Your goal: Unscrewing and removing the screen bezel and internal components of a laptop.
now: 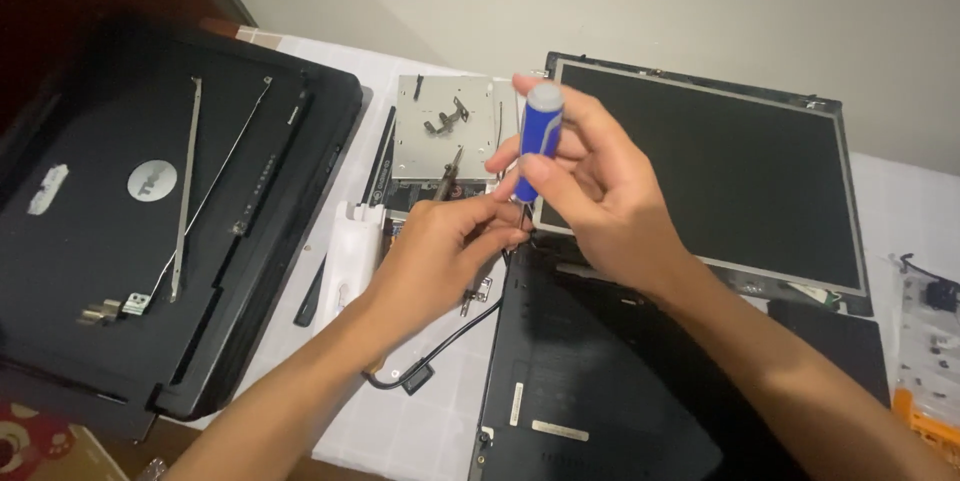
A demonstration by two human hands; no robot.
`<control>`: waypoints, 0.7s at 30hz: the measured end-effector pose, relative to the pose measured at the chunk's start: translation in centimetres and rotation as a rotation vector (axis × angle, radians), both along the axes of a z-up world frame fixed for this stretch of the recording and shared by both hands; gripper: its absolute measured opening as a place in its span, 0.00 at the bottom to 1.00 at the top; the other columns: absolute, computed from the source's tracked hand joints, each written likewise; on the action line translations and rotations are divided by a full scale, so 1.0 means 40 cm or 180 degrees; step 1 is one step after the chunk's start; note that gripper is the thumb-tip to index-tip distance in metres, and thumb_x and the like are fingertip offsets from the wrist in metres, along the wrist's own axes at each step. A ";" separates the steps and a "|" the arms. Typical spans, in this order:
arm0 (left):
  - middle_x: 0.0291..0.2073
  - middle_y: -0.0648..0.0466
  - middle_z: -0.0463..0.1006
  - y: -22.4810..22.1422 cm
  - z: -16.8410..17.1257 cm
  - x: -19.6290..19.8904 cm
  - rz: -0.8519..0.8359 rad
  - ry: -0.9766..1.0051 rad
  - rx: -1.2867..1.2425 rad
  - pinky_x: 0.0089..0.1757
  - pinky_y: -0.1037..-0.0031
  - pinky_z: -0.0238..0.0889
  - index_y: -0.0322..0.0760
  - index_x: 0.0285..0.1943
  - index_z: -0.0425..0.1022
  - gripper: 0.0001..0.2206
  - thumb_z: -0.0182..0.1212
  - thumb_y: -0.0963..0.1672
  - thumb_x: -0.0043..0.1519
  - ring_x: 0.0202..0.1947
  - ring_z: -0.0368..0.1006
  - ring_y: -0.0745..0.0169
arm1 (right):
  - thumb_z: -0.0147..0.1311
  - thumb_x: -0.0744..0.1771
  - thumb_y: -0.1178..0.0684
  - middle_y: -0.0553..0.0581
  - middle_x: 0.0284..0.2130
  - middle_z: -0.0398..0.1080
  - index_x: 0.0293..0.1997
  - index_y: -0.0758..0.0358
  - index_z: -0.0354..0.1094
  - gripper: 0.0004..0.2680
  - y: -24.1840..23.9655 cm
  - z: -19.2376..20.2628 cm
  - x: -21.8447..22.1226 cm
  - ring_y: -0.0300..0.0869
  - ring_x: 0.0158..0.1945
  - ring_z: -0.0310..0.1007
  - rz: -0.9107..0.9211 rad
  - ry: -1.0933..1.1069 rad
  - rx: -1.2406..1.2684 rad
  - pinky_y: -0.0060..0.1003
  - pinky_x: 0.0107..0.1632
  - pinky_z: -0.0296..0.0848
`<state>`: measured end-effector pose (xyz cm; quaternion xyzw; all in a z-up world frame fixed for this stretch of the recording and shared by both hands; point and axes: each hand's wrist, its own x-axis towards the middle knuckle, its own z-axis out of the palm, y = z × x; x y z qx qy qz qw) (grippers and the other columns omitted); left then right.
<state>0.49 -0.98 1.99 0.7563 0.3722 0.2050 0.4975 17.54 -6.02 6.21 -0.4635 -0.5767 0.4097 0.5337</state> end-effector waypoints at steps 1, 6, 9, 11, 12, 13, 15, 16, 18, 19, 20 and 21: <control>0.17 0.60 0.72 0.000 -0.002 0.000 -0.0027 0.0057 0.0006 0.25 0.77 0.49 0.41 0.41 0.84 0.05 0.62 0.44 0.66 0.16 0.53 0.69 | 0.45 0.71 0.57 0.66 0.42 0.73 0.71 0.66 0.53 0.18 0.001 -0.002 0.002 0.44 0.40 0.78 0.0031 -0.0054 0.0156 0.37 0.49 0.82; 0.21 0.61 0.74 0.004 -0.015 -0.003 -0.0297 0.0015 0.0369 0.28 0.76 0.55 0.42 0.38 0.78 0.07 0.57 0.43 0.68 0.19 0.58 0.68 | 0.42 0.73 0.56 0.69 0.47 0.73 0.75 0.58 0.46 0.19 -0.005 0.012 0.005 0.49 0.43 0.80 0.0101 -0.0057 0.0372 0.39 0.50 0.82; 0.30 0.58 0.82 0.008 -0.019 -0.008 -0.0504 -0.0327 0.0683 0.35 0.76 0.65 0.38 0.38 0.75 0.07 0.55 0.42 0.68 0.27 0.74 0.67 | 0.40 0.73 0.56 0.67 0.48 0.73 0.67 0.62 0.57 0.13 -0.003 -0.001 0.008 0.48 0.44 0.81 0.0066 -0.0146 0.0507 0.39 0.50 0.82; 0.33 0.57 0.83 0.011 -0.024 -0.012 -0.0671 -0.0314 0.0761 0.35 0.75 0.64 0.39 0.40 0.76 0.07 0.52 0.42 0.69 0.29 0.76 0.63 | 0.46 0.73 0.61 0.69 0.44 0.73 0.66 0.63 0.58 0.12 -0.005 -0.026 0.017 0.52 0.43 0.83 0.0206 -0.0056 0.0840 0.41 0.48 0.87; 0.33 0.57 0.83 0.011 -0.032 -0.012 -0.0675 -0.0314 0.0759 0.35 0.75 0.64 0.39 0.40 0.76 0.07 0.52 0.42 0.69 0.29 0.76 0.63 | 0.46 0.73 0.61 0.69 0.44 0.73 0.66 0.63 0.58 0.12 -0.009 -0.025 0.021 0.52 0.43 0.83 0.0203 -0.0055 0.0838 0.41 0.48 0.87; 0.33 0.55 0.82 0.014 -0.038 -0.012 -0.0752 -0.0263 0.0883 0.35 0.74 0.64 0.38 0.41 0.75 0.07 0.51 0.41 0.69 0.30 0.76 0.60 | 0.48 0.72 0.63 0.69 0.45 0.74 0.63 0.68 0.60 0.11 -0.009 -0.023 0.026 0.51 0.45 0.83 0.0157 -0.0388 0.1127 0.38 0.50 0.88; 0.33 0.54 0.81 0.016 -0.041 -0.011 -0.0828 -0.0209 0.1006 0.36 0.72 0.65 0.38 0.41 0.75 0.06 0.51 0.41 0.69 0.31 0.76 0.57 | 0.51 0.71 0.65 0.70 0.45 0.75 0.61 0.72 0.62 0.11 -0.011 -0.022 0.033 0.49 0.48 0.83 0.0110 -0.0719 0.1413 0.35 0.52 0.89; 0.38 0.54 0.83 0.015 -0.038 -0.010 -0.0809 -0.0222 0.0894 0.41 0.72 0.67 0.38 0.44 0.77 0.07 0.52 0.41 0.69 0.37 0.79 0.58 | 0.54 0.70 0.66 0.70 0.44 0.75 0.60 0.70 0.61 0.12 -0.012 -0.022 0.035 0.51 0.47 0.84 0.0097 -0.0691 0.1602 0.36 0.51 0.89; 0.42 0.53 0.86 0.009 -0.011 -0.008 -0.0789 -0.0246 0.0796 0.45 0.72 0.70 0.38 0.47 0.79 0.08 0.52 0.41 0.68 0.43 0.82 0.59 | 0.57 0.69 0.67 0.71 0.43 0.74 0.58 0.68 0.61 0.13 -0.012 -0.023 0.045 0.53 0.45 0.84 0.0086 -0.0674 0.1802 0.37 0.50 0.90; 0.40 0.56 0.85 0.002 0.011 -0.009 -0.0586 -0.0343 0.0578 0.45 0.74 0.70 0.43 0.54 0.77 0.10 0.60 0.43 0.64 0.42 0.81 0.64 | 0.61 0.67 0.68 0.71 0.44 0.74 0.58 0.70 0.61 0.15 -0.012 -0.026 0.051 0.53 0.47 0.83 -0.0045 -0.0819 0.1889 0.37 0.51 0.89; 0.38 0.59 0.84 -0.006 0.032 -0.010 -0.0384 -0.0438 0.0360 0.45 0.76 0.69 0.49 0.60 0.76 0.18 0.68 0.45 0.59 0.41 0.79 0.69 | 0.65 0.66 0.68 0.71 0.45 0.73 0.58 0.71 0.60 0.17 -0.014 -0.030 0.056 0.53 0.48 0.82 -0.0176 -0.0965 0.1976 0.37 0.53 0.89; 0.38 0.59 0.84 -0.013 0.035 -0.005 -0.0384 -0.0436 0.0367 0.45 0.76 0.69 0.49 0.60 0.76 0.18 0.68 0.45 0.59 0.41 0.79 0.69 | 0.65 0.66 0.68 0.71 0.45 0.73 0.58 0.71 0.60 0.17 -0.017 -0.033 0.050 0.53 0.48 0.82 -0.0177 -0.0963 0.1983 0.37 0.53 0.89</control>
